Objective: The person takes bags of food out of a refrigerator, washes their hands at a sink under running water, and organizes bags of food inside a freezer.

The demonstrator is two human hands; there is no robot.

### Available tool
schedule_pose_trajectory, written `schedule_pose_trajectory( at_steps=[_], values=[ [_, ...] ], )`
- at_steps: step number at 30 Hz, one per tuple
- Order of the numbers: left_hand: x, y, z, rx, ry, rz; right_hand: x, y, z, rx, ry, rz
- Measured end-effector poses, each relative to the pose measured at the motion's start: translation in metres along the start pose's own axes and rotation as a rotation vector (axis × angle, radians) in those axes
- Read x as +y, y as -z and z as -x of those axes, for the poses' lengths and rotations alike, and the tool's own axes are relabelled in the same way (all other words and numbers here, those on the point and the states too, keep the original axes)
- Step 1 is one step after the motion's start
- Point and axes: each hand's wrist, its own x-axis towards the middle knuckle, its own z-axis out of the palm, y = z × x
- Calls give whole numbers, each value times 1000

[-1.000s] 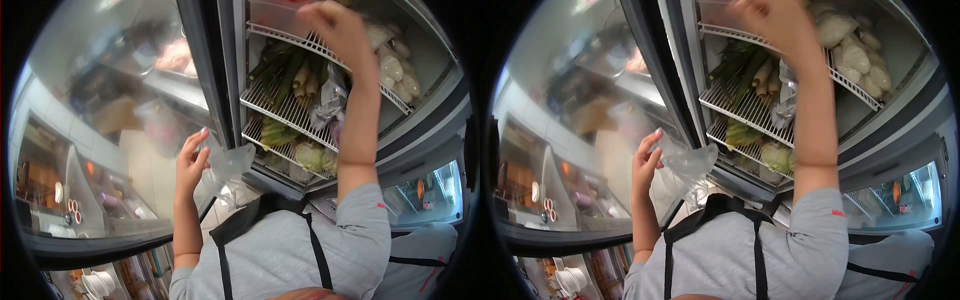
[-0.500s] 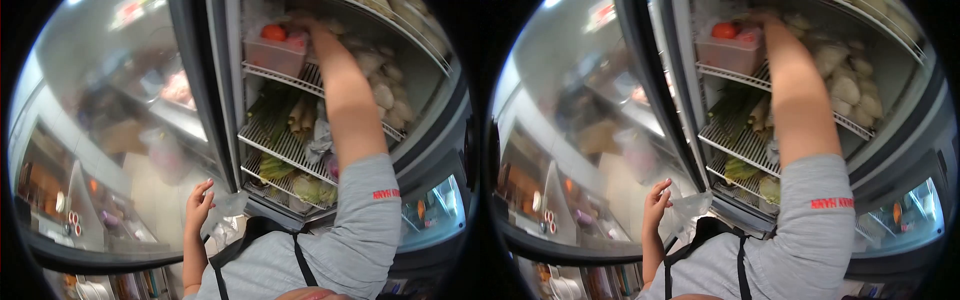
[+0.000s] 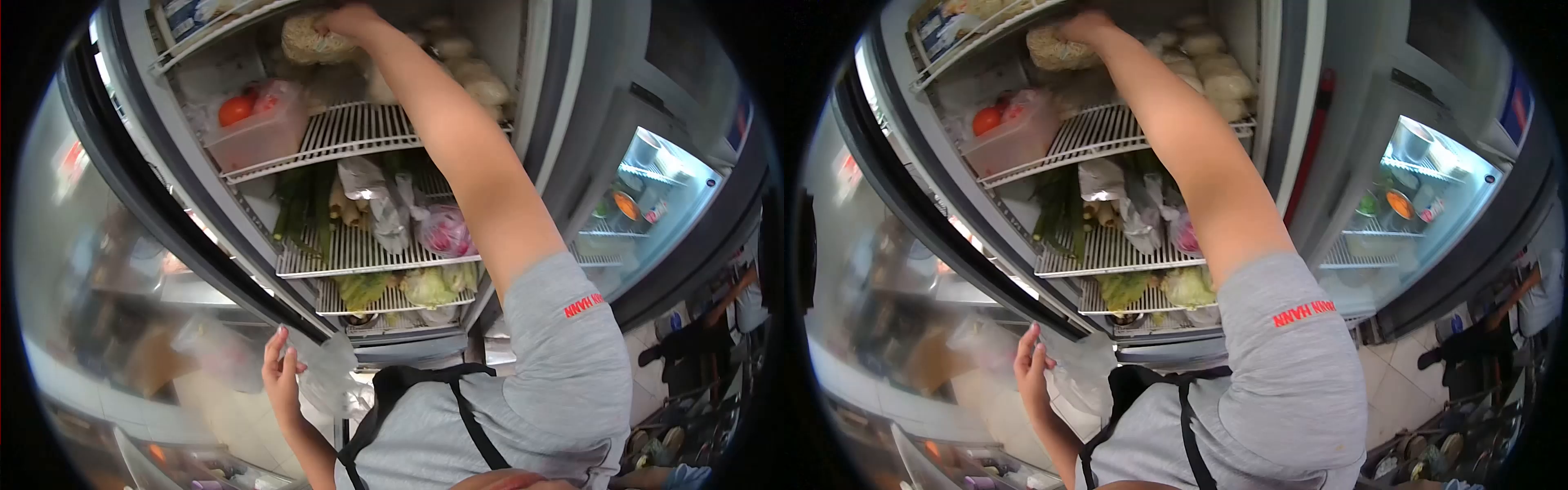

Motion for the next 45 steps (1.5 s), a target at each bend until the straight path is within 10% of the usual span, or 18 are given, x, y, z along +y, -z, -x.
schedule_pose_trajectory(
  at_steps=[1, 5, 9, 10, 12, 13, 15, 20, 26, 28, 31, 33, 36, 39, 41, 45],
  values=[
    [1, -3, -6, -44, -26, 7, -10, 17, 47, 252, -171, -176],
    [27, -17, -32, -185, 37, 82, -12, 72, 183, 342, 286, -719],
    [58, -33, -68, -267, 124, 229, 47, 65, 288, 173, 528, -1598],
    [64, -37, -73, -301, 99, 311, 38, 56, 319, 383, 228, -1564],
    [84, -46, -76, -380, 71, 292, 42, 24, 367, -127, 360, -2201],
    [95, -50, -74, -400, 52, 279, 14, 8, 391, 466, -241, -1831],
    [113, -50, -69, -423, 4, 204, 11, -37, 425, 361, -394, -1977],
    [134, -47, -40, -380, -39, 126, -31, -101, 446, -120, -331, -1731],
    [137, -78, 9, -353, -65, 274, -68, -180, 432, -169, -350, -1328],
    [122, -94, 9, -356, -41, 238, -84, -193, 437, -90, -109, -611],
    [89, -114, -8, -294, -171, -61, -88, -240, 439, -319, -46, -501],
    [64, -121, -17, -214, -471, -333, -128, -202, 447, -484, -63, -714],
    [97, -106, 2, -360, -282, -211, -108, -290, 462, -1172, -153, -945],
    [118, -44, -4, -139, 0, -18, -115, -251, 443, -1249, -16, -927],
    [115, -4, -2, -4, -226, 241, -77, -277, 471, -1229, -198, -1385],
    [83, 32, 12, 109, -123, 140, -9, -249, 471, -964, 575, -739]
  ],
)
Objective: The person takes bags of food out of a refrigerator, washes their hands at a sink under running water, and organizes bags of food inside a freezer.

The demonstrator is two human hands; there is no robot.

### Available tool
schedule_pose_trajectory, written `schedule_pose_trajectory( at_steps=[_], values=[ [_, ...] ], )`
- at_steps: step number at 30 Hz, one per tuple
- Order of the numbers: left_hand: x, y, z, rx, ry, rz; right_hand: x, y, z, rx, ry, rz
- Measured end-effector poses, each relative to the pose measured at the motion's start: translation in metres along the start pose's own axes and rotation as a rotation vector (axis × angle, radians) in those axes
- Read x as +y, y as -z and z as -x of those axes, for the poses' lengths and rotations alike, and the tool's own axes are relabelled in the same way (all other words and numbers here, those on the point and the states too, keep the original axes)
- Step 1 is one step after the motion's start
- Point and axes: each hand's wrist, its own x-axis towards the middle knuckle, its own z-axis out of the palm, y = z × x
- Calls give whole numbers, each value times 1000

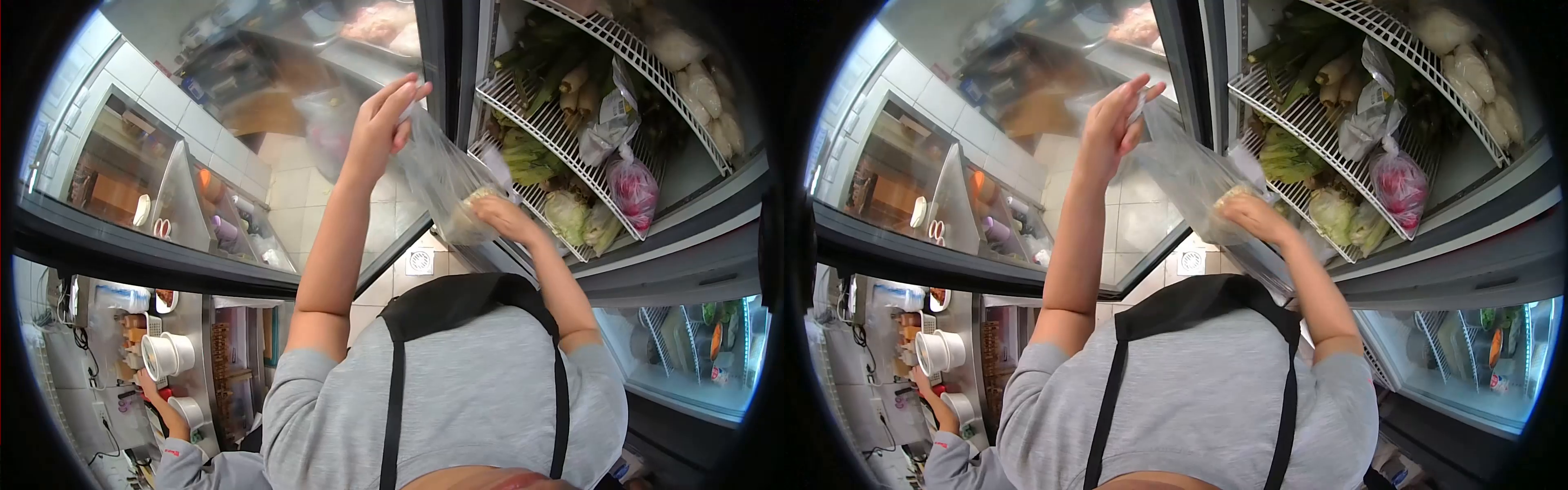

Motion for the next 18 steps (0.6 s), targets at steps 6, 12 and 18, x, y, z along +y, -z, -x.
schedule_pose_trajectory(
  at_steps=[6, 12, 18],
  values=[
    [-34, 18, 19, 75, 66, 38, -13, 49, 53, 198, -229, 511],
    [-58, -3, 15, -44, -169, -367, -86, 30, -22, 447, -323, -203],
    [-74, -3, 43, -68, -483, -594, -87, 19, -83, 440, -102, -380]
  ],
)
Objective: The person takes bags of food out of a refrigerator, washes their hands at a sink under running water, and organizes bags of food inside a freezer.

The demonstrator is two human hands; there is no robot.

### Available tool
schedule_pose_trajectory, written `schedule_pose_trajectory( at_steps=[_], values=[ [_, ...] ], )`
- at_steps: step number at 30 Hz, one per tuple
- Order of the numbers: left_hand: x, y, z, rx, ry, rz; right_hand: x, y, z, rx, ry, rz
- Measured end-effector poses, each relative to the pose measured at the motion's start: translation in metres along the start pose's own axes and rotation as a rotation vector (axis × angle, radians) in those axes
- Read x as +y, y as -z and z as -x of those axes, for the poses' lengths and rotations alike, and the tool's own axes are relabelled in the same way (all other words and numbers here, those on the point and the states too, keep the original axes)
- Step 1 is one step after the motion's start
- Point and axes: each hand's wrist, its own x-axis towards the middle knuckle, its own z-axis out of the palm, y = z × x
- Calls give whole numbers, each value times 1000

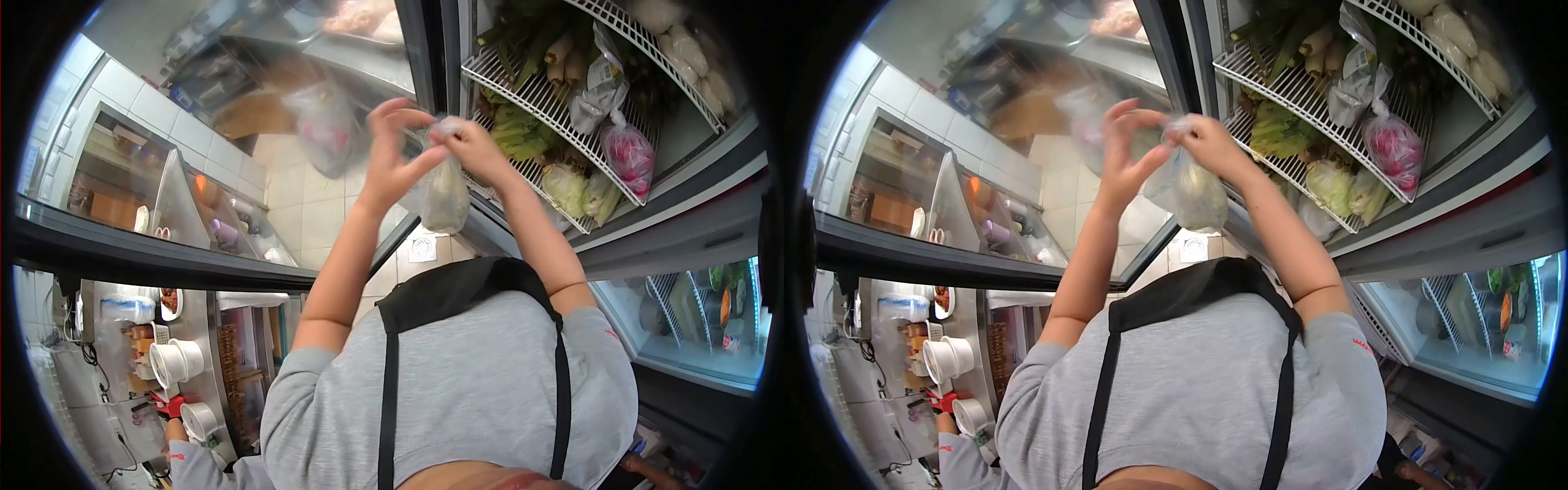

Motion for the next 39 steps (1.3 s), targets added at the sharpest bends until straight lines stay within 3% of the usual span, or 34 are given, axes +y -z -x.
schedule_pose_trajectory(
  at_steps=[2, 3, 6, 9, 11, 12, 15, 18, 20, 21, 24, 26, 27, 28, 29, 30, 31, 33, 34, 37, 39],
  values=[
    [-21, 0, 35, 224, -54, 4, -39, 13, -6, -80, -61, -112],
    [-32, -11, 56, 87, 50, -202, -58, 12, -11, -127, -30, -60],
    [-44, -56, 72, 119, 207, -421, -104, -20, -11, -322, 164, 100],
    [-59, -66, 44, 338, 335, 63, -123, -34, -7, -343, 378, 235],
    [-65, -60, 31, 433, 118, -236, -138, -27, -3, -268, 493, 355],
    [-66, -55, 28, 479, 13, -386, -142, -17, -1, -241, 454, 343],
    [-45, -37, 27, 211, -73, -641, -147, 12, 11, -165, 302, 306],
    [-50, -31, 26, 134, -175, -553, -135, 47, 30, -64, 235, 312],
    [-36, -18, 22, 70, -30, -452, -113, 81, 42, 38, 3, 231],
    [-27, -12, 14, 42, 38, -398, -103, 100, 45, 77, 33, 105],
    [2, 7, -18, -107, -71, -357, -59, 135, 34, 235, 112, -265],
    [17, 7, -42, -130, 301, 64, 0, 133, 16, 395, 155, -509],
    [11, -4, -51, -58, 428, 412, 49, 108, 11, 270, 170, -755],
    [10, -11, -53, 18, 489, 455, 77, 78, -3, 133, 196, -992],
    [5, -19, -55, 95, 543, 497, 61, 30, 9, 450, -390, -588],
    [0, -28, -56, 172, 597, 542, -2, -12, 48, 260, 127, -1125],
    [-8, -40, -48, 292, 545, 515, 7, -53, 64, 135, 313, -1080],
    [-36, -49, -24, 400, 622, 330, 67, -103, 67, 94, 447, -615],
    [-49, -43, -11, 349, 687, 296, 94, -113, 69, 69, 392, -541],
    [-75, -37, 26, 222, 763, 299, 133, -79, 76, -126, -369, -1558],
    [-86, -42, 48, 205, 792, 366, 136, -40, 84, -21, -612, -1301]
  ],
)
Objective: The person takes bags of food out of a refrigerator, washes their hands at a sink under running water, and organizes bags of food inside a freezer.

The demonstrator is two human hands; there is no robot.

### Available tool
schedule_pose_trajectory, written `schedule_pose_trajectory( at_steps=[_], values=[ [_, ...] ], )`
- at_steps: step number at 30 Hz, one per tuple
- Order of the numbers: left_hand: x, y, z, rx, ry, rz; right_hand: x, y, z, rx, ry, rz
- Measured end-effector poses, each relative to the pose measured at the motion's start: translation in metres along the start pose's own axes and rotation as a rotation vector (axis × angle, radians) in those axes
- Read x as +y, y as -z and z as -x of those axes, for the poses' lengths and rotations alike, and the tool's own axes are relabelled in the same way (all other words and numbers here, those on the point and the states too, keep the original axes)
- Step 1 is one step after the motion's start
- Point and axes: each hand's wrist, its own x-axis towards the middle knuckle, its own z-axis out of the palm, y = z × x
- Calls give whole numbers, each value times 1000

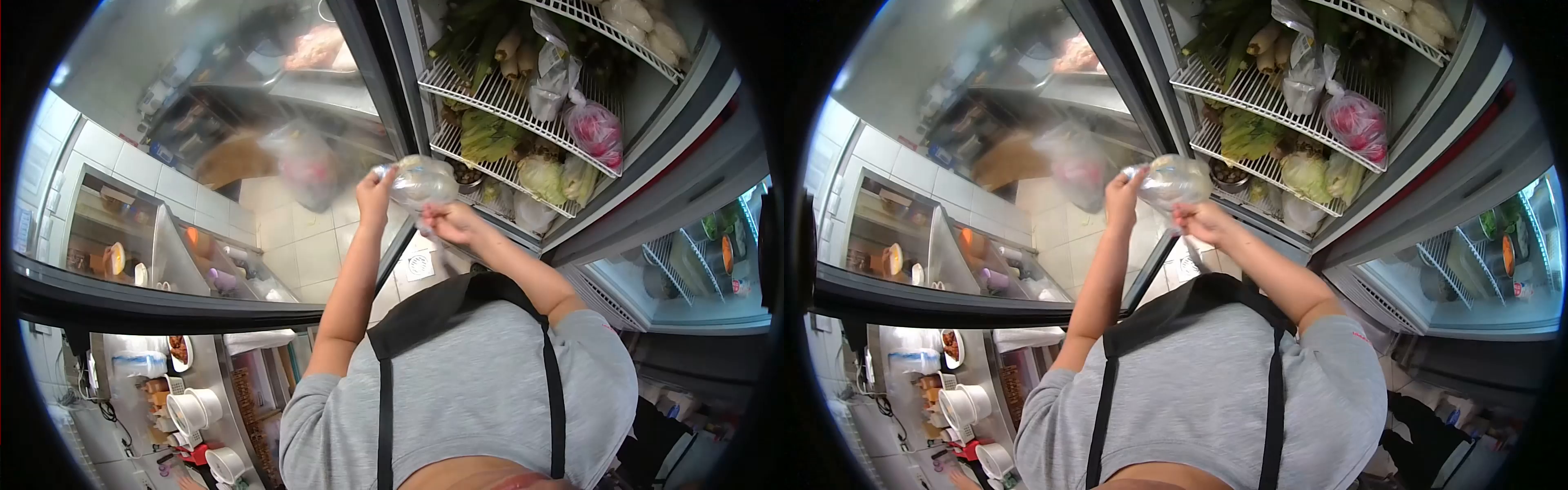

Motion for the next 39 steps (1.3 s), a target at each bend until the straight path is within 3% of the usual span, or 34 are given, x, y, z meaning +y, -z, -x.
schedule_pose_trajectory(
  at_steps=[1, 3, 5, 9, 12, 14, 16, 17, 18, 19, 20, 21, 23, 24, 27, 28, 31, 34, 37, 38, 39],
  values=[
    [-11, -1, 2, 4, 25, 45, -16, -20, 13, 180, 92, 120],
    [-29, -7, 10, -41, 5, 25, -32, -22, 12, 189, 245, 508],
    [-41, -13, 20, -104, -72, -15, -46, -33, 3, 267, 315, 543],
    [-39, -8, 29, -266, 10, -151, -46, -31, -38, 360, 397, 564],
    [-33, -17, 44, -369, 16, 49, -37, -48, -40, 345, 523, 1088],
    [-42, -12, 44, -492, 57, -109, -32, -50, -42, 276, 508, 1451],
    [-85, -4, 33, -644, 163, -211, -15, -34, -47, 275, 620, 1592],
    [-105, -4, 33, -561, 93, -156, -9, -30, -47, 275, 681, 1665],
    [-118, -6, 36, -475, 21, -103, 7, -34, -38, 475, 851, 2001],
    [-124, -7, 38, -391, -51, -53, 15, -45, -29, 440, 966, 2050],
    [-105, -10, 46, -348, -287, -271, 19, -61, -18, 403, 1082, 2097],
    [-95, -13, 49, -384, -313, -478, 16, -68, -12, 363, 1201, 2146],
    [-87, -14, 62, -446, -351, -895, 30, -32, -29, 453, 719, 2108],
    [-91, -9, 69, -473, -234, -970, 35, -16, -37, 491, 486, 2061],
    [-84, -9, 86, -407, -416, -1191, 13, -3, -46, 361, 47, 2065],
    [-80, -10, 86, -473, -322, -1170, 16, 6, -50, 356, 63, 2030],
    [-77, -7, 82, -468, -331, -994, 28, 27, -48, 451, 420, 1654],
    [-97, 4, 70, -460, -227, -482, 19, 46, -44, 390, 88, 989],
    [-102, 6, 65, -476, 319, 322, 5, 48, -23, 337, 487, 1535],
    [-103, 0, 64, -472, 374, 617, 0, 47, -13, 281, 470, 1459],
    [-100, -6, 62, -437, 353, 565, -6, 43, -2, 227, 457, 1382]
  ],
)
